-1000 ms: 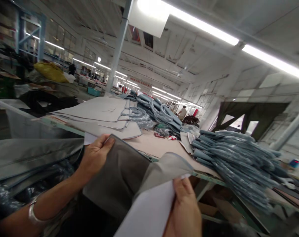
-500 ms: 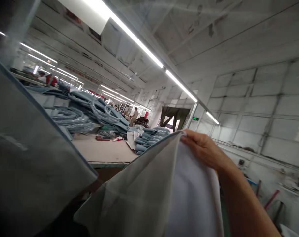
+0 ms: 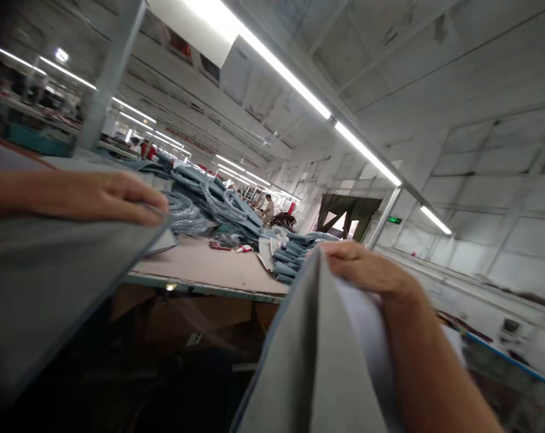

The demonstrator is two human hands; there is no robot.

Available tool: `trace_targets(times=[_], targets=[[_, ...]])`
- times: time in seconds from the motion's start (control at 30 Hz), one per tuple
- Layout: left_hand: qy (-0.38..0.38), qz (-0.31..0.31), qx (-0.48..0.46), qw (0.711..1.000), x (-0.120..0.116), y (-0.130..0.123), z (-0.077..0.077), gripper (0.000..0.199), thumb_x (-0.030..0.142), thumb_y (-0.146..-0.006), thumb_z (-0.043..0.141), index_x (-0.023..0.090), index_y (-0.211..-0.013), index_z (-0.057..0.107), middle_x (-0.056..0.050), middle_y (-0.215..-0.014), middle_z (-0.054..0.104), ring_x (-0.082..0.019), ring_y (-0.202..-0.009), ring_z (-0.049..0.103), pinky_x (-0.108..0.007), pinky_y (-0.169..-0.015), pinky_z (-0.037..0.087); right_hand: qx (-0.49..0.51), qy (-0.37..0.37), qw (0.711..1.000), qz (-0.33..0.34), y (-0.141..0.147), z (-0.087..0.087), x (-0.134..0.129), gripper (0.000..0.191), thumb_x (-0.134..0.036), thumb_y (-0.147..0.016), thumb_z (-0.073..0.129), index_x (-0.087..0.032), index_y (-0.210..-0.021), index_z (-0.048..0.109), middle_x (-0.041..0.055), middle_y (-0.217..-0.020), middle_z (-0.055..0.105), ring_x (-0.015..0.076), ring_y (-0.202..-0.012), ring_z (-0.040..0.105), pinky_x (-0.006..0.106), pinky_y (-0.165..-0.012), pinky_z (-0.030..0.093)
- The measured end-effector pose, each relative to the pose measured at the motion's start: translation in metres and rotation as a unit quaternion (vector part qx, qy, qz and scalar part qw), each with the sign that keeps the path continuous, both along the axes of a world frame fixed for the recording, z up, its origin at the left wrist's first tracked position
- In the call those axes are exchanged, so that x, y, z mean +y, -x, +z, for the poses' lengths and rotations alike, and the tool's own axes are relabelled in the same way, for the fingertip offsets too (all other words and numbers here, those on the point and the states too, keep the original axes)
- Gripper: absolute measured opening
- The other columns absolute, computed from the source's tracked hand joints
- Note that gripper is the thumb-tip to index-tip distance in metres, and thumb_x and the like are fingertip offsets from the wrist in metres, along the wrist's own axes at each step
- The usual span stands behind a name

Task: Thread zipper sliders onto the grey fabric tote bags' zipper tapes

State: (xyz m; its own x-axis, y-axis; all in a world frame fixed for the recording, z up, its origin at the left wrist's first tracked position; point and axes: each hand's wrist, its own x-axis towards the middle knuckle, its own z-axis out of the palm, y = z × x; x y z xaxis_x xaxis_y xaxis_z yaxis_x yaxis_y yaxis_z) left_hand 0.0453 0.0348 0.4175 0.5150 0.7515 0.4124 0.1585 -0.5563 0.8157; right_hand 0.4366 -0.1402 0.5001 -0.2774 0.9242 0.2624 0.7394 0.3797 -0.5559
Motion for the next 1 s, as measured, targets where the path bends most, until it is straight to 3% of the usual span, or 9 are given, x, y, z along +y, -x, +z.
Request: trace_targets(times=[0.1, 0.17, 0.27, 0.33, 0.43, 0.53, 0.7, 0.83, 1.0], targets=[[-0.028, -0.046, 0.103, 0.993, 0.013, -0.009, -0.032, 0.014, 0.024, -0.078, 0.066, 0.011, -0.073, 0.069, 0.004, -0.067, 0.058, -0.013, -0.071, 0.052, -0.019, -0.067, 0.038, -0.005, 0.044, 0.994, 0.099, 0.040, -0.079, 0.091, 0.054, -0.069, -0.082, 0.066, -0.015, -0.075, 0.070, -0.0013, -0.065, 0.057, 0.0124, -0.057, 0.047, 0.022, -0.050, 0.037], [-0.007, -0.063, 0.129, 0.990, 0.028, -0.017, -0.067, 0.027, 0.038, -0.076, 0.061, 0.012, -0.073, 0.068, 0.002, -0.067, 0.056, -0.015, -0.071, 0.051, -0.020, -0.067, 0.038, -0.002, 0.050, 0.991, 0.124, 0.068, -0.132, 0.141, 0.050, -0.062, -0.086, 0.064, -0.015, -0.068, 0.067, -0.0048, -0.057, 0.047, 0.0102, -0.054, 0.039, 0.021, -0.049, 0.029], [0.045, -0.062, 0.132, 0.988, 0.052, -0.021, -0.117, 0.033, 0.048, -0.071, 0.060, 0.015, -0.072, 0.064, 0.001, -0.066, 0.053, -0.015, -0.066, 0.046, -0.022, -0.062, 0.036, 0.011, 0.033, 0.992, 0.124, 0.097, -0.196, 0.184, 0.028, -0.039, -0.091, 0.063, -0.017, -0.077, 0.073, -0.0044, -0.062, 0.056, 0.0123, -0.060, 0.045, 0.022, -0.057, 0.034], [0.077, -0.051, 0.120, 0.988, 0.065, -0.018, -0.141, 0.034, 0.050, -0.072, 0.060, 0.016, -0.073, 0.061, 0.001, -0.065, 0.051, -0.015, -0.064, 0.043, -0.023, -0.060, 0.034, 0.027, 0.024, 0.993, 0.115, 0.105, -0.220, 0.195, 0.021, -0.031, -0.093, 0.060, -0.018, -0.090, 0.076, -0.0015, -0.077, 0.068, 0.0168, -0.074, 0.057, 0.026, -0.070, 0.043], [0.117, -0.045, 0.123, 0.984, 0.081, -0.013, -0.165, 0.034, 0.050, -0.073, 0.060, 0.016, -0.072, 0.059, 0.001, -0.065, 0.050, -0.015, -0.063, 0.042, -0.022, -0.058, 0.032, 0.045, 0.025, 0.993, 0.104, 0.106, -0.236, 0.197, 0.029, -0.032, -0.099, 0.052, -0.020, -0.107, 0.076, 0.0039, -0.103, 0.075, 0.0235, -0.098, 0.065, 0.035, -0.091, 0.046], [0.140, -0.053, 0.142, 0.979, 0.091, -0.010, -0.180, 0.034, 0.050, -0.076, 0.060, 0.016, -0.074, 0.062, 0.000, -0.068, 0.053, -0.016, -0.065, 0.044, -0.022, -0.059, 0.032, 0.042, 0.020, 0.996, 0.078, 0.105, -0.244, 0.191, 0.037, -0.041, -0.098, 0.054, -0.022, -0.126, 0.068, 0.0076, -0.128, 0.068, 0.0283, -0.120, 0.059, 0.043, -0.107, 0.042], [0.147, -0.058, 0.151, 0.976, 0.098, -0.013, -0.194, 0.037, 0.052, -0.081, 0.059, 0.016, -0.075, 0.063, 0.000, -0.069, 0.052, -0.016, -0.067, 0.044, -0.022, -0.058, 0.031, -0.038, -0.013, 0.998, -0.037, 0.117, -0.262, 0.169, 0.100, -0.043, -0.066, 0.090, -0.027, -0.152, 0.042, 0.0107, -0.144, 0.054, 0.0378, -0.136, 0.045, 0.059, -0.118, 0.034], [0.152, -0.057, 0.144, 0.976, 0.102, -0.012, -0.197, 0.038, 0.052, -0.082, 0.058, 0.016, -0.075, 0.062, 0.000, -0.068, 0.050, -0.015, -0.066, 0.043, -0.021, -0.056, 0.032, -0.052, -0.056, 0.997, -0.029, 0.117, -0.274, 0.162, 0.077, -0.029, -0.087, 0.062, -0.023, -0.158, 0.031, 0.0123, -0.149, 0.049, 0.0335, -0.140, 0.043, 0.060, -0.120, 0.035], [0.154, -0.038, 0.142, 0.977, 0.104, -0.012, -0.195, 0.038, 0.053, -0.081, 0.058, 0.016, -0.074, 0.063, 0.000, -0.067, 0.052, -0.016, -0.065, 0.045, -0.021, -0.056, 0.033, -0.039, -0.018, 0.998, 0.048, 0.103, -0.278, 0.166, 0.063, -0.021, -0.099, 0.038, -0.020, -0.160, 0.024, 0.0098, -0.155, 0.046, 0.0211, -0.144, 0.042, 0.040, -0.119, 0.040]])
